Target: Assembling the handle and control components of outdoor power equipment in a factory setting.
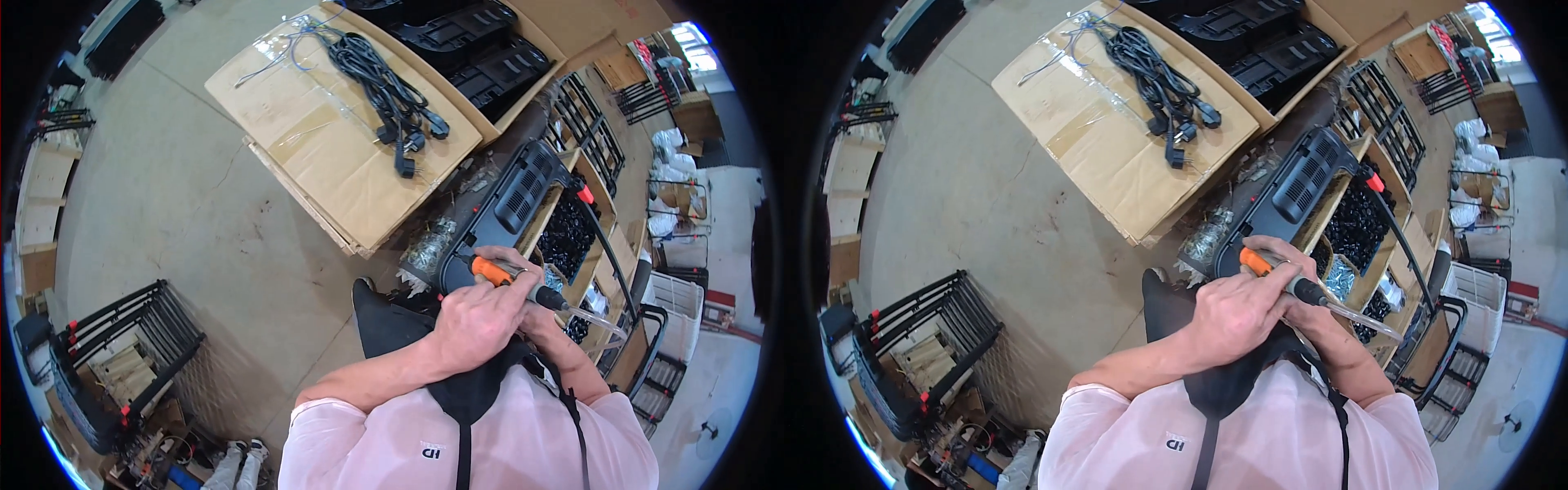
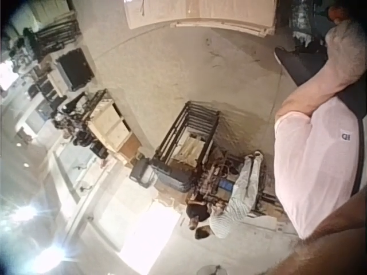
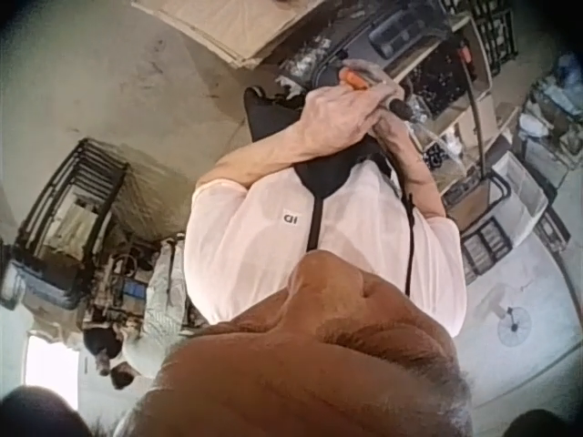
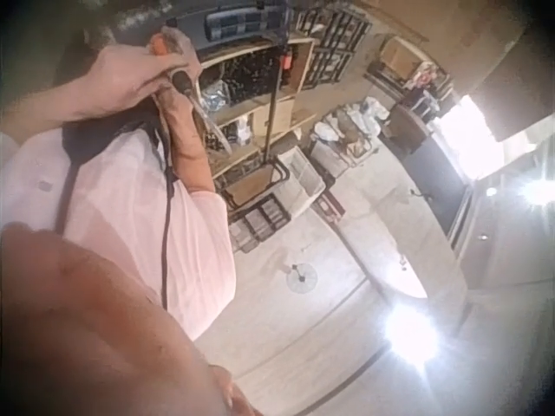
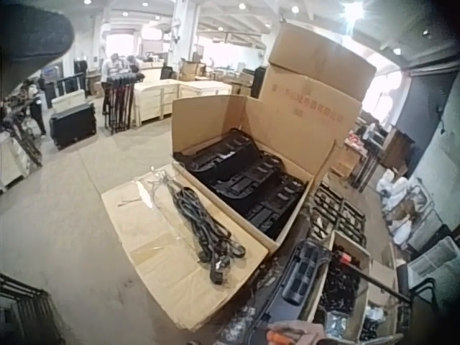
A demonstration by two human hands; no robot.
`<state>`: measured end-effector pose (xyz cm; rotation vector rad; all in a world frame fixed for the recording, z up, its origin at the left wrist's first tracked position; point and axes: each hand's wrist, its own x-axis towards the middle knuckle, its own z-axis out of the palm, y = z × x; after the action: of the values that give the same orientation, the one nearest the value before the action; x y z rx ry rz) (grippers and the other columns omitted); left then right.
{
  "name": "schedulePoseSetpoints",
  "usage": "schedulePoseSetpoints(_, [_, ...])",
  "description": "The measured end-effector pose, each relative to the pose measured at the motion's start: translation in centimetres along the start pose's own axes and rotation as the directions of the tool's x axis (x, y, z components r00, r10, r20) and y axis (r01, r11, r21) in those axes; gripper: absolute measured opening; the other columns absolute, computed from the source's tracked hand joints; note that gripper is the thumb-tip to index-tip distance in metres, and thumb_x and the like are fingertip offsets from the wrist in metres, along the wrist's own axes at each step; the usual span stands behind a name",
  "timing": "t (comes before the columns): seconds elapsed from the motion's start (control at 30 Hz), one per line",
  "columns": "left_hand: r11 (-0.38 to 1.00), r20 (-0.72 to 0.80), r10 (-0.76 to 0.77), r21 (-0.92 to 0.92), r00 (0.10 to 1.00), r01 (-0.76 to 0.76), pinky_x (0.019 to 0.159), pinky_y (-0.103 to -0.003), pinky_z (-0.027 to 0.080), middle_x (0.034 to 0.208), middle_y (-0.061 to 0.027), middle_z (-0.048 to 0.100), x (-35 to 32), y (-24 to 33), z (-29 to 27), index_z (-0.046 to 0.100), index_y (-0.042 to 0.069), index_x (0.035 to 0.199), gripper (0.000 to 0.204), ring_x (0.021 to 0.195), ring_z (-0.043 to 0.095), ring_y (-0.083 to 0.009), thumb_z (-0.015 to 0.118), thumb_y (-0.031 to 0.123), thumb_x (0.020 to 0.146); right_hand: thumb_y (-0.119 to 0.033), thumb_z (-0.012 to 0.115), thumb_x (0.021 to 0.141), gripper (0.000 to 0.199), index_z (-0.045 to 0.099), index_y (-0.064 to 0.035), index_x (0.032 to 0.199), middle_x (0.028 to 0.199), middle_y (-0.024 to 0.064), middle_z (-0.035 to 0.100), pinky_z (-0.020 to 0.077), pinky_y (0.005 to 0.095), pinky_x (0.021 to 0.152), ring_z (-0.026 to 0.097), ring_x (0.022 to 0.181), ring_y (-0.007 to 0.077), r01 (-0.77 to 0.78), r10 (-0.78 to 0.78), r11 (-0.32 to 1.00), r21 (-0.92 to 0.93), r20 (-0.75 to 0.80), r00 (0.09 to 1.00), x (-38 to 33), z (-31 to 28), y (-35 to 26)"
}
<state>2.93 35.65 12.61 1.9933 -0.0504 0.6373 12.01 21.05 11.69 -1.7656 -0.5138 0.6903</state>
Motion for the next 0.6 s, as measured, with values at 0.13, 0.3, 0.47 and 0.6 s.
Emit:
schedulePoseSetpoints(0.13, [1.000,-0.048,0.005,-0.022,0.999,-0.006,0.056,-0.033,0.052,0.073,-0.0028,0.066,-0.1,-0.3,0.1,0.066,0.006,0.130,0.053,0.063,0.065,-0.0193,0.083,0.012,0.079,-0.046,0.090,0.077,0.082,0.062,0.0033,0.135,0.126,0.0112,0.069,0.0508,0.0352,0.104,0.066,0.116,0.0187,-0.039,0.038,0.996,-0.080,-0.016,0.999,0.3,-0.1,1.7])
schedulePoseSetpoints(0.3, [0.999,-0.055,-0.020,-0.036,0.998,0.018,0.057,-0.033,0.052,0.073,-0.0031,0.066,-0.5,-0.4,0.2,0.065,0.007,0.131,0.055,0.064,0.065,-0.0191,0.083,0.012,0.079,-0.016,0.081,0.088,0.049,0.066,0.0015,0.131,0.124,0.0102,0.070,0.0523,0.0334,0.101,0.066,0.112,0.0171,0.008,-0.020,0.986,-0.168,-0.070,0.997,0.5,0.6,2.8])
schedulePoseSetpoints(0.47, [0.995,-0.040,-0.048,-0.088,0.998,0.045,0.058,-0.033,0.053,0.075,-0.0043,0.067,-0.4,-0.2,-0.1,0.064,0.007,0.132,0.052,0.065,0.066,-0.0184,0.081,0.011,0.083,-0.007,0.082,0.085,0.046,0.068,-0.0011,0.128,0.122,0.0094,0.072,0.0543,0.0323,0.097,0.067,0.108,0.0163,-0.049,0.040,0.994,-0.100,-0.087,0.995,0.5,0.3,2.4])
schedulePoseSetpoints(0.6, [0.691,0.048,-0.429,-0.625,0.902,0.362,0.064,-0.031,0.054,0.086,-0.0047,0.068,-3.0,-1.0,-0.3,0.065,0.005,0.125,0.026,0.072,0.066,-0.0145,0.067,0.019,0.103,-0.009,0.084,0.085,0.045,0.069,-0.0040,0.128,0.113,0.0099,0.075,0.0578,0.0315,0.090,0.071,0.099,0.0153,0.131,-0.135,0.899,-0.418,0.019,0.991,1.2,0.4,0.9])
